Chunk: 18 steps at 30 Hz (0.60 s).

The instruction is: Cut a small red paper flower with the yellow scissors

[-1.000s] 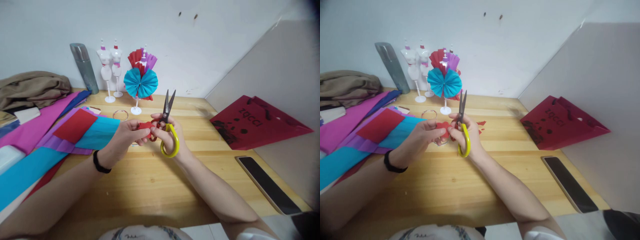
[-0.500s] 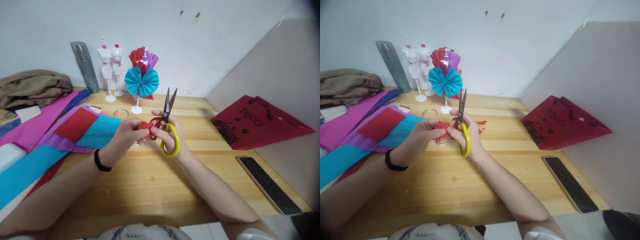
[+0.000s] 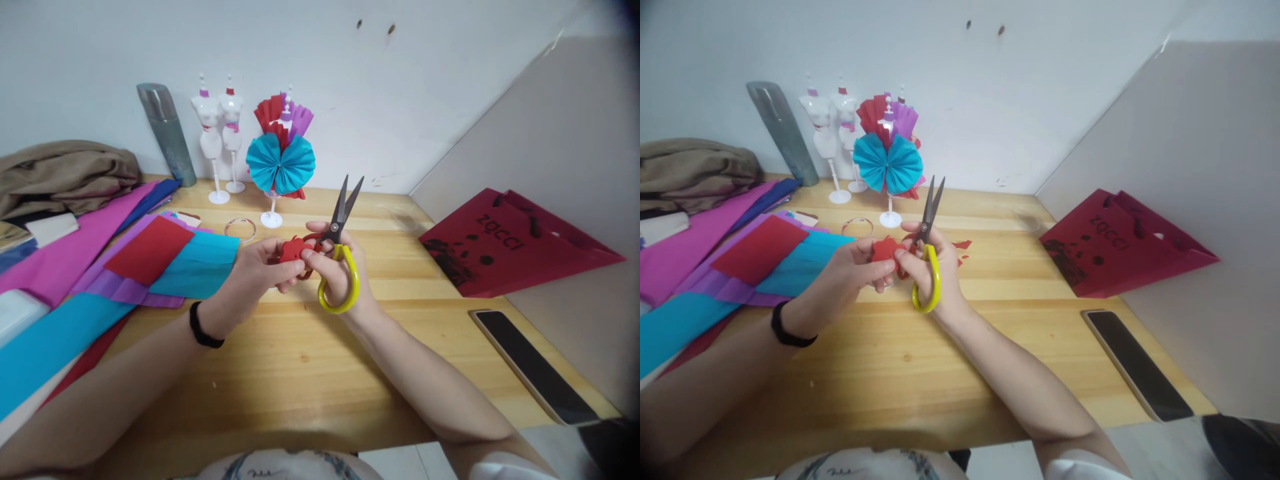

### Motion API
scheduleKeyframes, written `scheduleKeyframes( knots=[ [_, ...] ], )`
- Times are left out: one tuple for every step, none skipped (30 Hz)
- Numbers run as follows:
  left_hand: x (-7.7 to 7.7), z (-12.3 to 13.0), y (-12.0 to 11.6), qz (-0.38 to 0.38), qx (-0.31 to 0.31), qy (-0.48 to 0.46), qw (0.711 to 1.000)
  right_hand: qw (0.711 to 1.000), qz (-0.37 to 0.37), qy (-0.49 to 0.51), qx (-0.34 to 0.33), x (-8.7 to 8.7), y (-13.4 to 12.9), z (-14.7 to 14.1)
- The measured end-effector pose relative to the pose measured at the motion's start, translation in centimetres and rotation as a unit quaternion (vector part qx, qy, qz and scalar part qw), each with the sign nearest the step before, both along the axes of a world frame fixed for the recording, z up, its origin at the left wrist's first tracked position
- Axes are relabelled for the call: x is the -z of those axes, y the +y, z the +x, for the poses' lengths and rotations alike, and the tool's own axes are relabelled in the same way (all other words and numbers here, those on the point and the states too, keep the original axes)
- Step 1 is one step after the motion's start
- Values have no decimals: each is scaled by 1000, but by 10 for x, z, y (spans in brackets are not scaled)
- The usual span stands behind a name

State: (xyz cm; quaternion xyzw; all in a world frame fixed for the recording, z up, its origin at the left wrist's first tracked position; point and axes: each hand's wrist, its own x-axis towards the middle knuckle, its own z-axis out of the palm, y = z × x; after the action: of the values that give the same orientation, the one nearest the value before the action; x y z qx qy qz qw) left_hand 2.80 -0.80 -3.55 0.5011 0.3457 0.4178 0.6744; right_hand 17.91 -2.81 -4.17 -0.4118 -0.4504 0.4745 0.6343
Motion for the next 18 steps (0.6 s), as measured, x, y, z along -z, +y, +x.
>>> scheduleKeyframes(
  knots=[
    [0, 0, -1, -4, -6, -11, 1000, 1000, -1, 3, 1, 1, 0, -1],
    [-1, 0, -2, -5, -11, -20, 1000, 1000, -1, 3, -2, 1, 0, -1],
    [-1, 0, -3, -5, -12, -26, 1000, 1000, 0, 3, -7, 2, 0, -1],
    [-2, -1, -3, -5, -9, -29, 1000, 1000, 1, 2, -13, 2, 0, -1],
    [-3, -2, -3, -4, -4, -28, 1000, 1000, 3, -1, -19, 2, 0, -1],
    [-4, -2, -3, -3, 2, -23, 1000, 1000, 3, -4, -25, 2, 0, 0],
    [-5, -3, -3, -2, 8, -16, 1000, 1000, 2, -7, -30, 1, 0, 0],
    [-5, -4, -2, 0, 14, -9, 1000, 999, 1, -11, -36, 1, -1, 1],
    [-6, -4, -2, 2, 17, -3, 1000, 999, 0, -14, -41, 0, -1, 2],
    [-6, -4, -1, 1, 21, 1, 1000, 999, -1, -17, -46, 0, -1, 2],
    [-6, -5, -1, -3, 25, 1, 1000, 999, -1, -19, -48, -1, -1, 3],
    [-5, -5, 1, -12, 30, -3, 999, 999, 1, -21, -46, -1, -1, 3],
    [-4, -6, 2, -25, 34, -11, 999, 999, 4, -22, -40, -2, -1, 3],
    [-3, -6, 5, -42, 39, -21, 998, 999, 8, -24, -30, -3, -1, 4],
    [-2, -7, 7, -64, 46, -31, 996, 999, 14, -26, -20, -5, 0, 4],
    [0, -8, 9, -88, 49, -42, 994, 999, 21, -29, -12, -6, 0, 5],
    [1, -9, 11, -120, 68, -40, 990, 999, 28, -34, -7, -7, 0, 6],
    [3, -9, 13, -150, 93, -33, 984, 998, 37, -42, -5, -8, 0, 8]
  ],
)
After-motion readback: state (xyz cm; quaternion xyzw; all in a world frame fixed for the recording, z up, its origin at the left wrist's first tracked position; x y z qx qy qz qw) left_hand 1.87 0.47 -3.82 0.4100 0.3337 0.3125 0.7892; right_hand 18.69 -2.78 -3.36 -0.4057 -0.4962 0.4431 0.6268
